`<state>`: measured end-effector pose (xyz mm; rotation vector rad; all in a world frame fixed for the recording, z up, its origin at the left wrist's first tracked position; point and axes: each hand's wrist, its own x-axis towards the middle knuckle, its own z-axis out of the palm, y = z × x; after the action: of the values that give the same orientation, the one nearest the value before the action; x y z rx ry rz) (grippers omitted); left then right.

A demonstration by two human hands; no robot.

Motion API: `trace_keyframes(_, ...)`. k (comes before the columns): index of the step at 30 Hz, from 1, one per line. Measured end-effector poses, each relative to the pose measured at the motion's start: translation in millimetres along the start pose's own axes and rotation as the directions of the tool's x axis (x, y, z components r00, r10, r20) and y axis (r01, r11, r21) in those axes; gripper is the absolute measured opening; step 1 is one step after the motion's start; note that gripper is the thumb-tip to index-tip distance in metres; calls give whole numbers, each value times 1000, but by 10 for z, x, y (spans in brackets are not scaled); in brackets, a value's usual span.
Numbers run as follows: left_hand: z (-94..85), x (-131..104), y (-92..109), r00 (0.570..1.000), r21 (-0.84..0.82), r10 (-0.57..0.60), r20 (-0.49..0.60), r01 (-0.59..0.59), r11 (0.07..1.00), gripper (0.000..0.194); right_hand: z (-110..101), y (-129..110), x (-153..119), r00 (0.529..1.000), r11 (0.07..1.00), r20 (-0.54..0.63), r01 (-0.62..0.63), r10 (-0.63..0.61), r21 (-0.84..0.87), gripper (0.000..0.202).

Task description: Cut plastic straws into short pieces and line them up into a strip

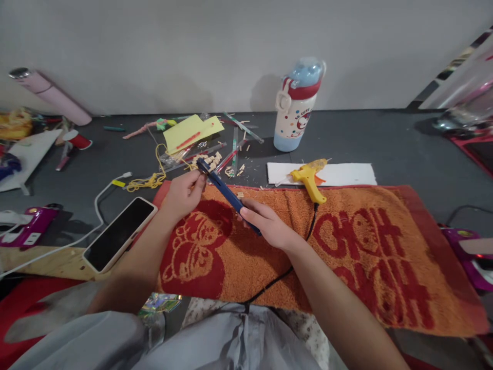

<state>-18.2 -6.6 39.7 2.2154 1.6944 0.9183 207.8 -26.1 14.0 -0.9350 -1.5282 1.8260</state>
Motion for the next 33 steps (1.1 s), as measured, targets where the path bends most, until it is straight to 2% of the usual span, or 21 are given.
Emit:
trace_keyframes(4, 34, -18, 28, 997, -32, -72, -42, 70, 997, 30, 20, -26, 2, 1000, 1000, -11, 5, -5, -15, 54)
trace_keyframes(7, 136, -46, 58, 971, -260, -228, -78, 201, 944, 32, 36, -25, 18, 998, 999, -47, 28, -30, -29, 52)
trace_keyframes(9, 226, -73, 109, 941, -464, -339, -9, 296, 835, 39, 44, -12, 32, 996, 997, -69, 59, -62, -43, 48)
trace_keyframes(11, 317, -108, 190, 923, -589, -372, 98, 355, 726, 43, 54, 3, 46, 991, 994, -89, 90, -96, -68, 44)
trace_keyframes(15, 463, -197, 376, 924, -763, -275, 264, 375, 527, 46, 103, 9, 55, 978, 974, -92, 175, -189, -142, 48)
trace_keyframes(19, 517, -265, 479, 916, -847, -288, 281, 377, 374, 52, 170, 8, 44, 957, 947, -81, 262, -280, -183, 49)
trace_keyframes(22, 517, -285, 506, 916, -864, -294, 272, 367, 346, 48, 198, 36, 41, 955, 944, -97, 254, -279, -211, 52)
trace_keyframes(25, 518, -294, 520, 915, -859, -323, 243, 358, 366, 43, 201, 68, 42, 955, 944, -121, 237, -270, -230, 54)
trace_keyframes(33, 558, -313, 534, 903, -860, -368, 222, 359, 363, 44, 194, 105, 40, 956, 940, -127, 227, -265, -256, 52)
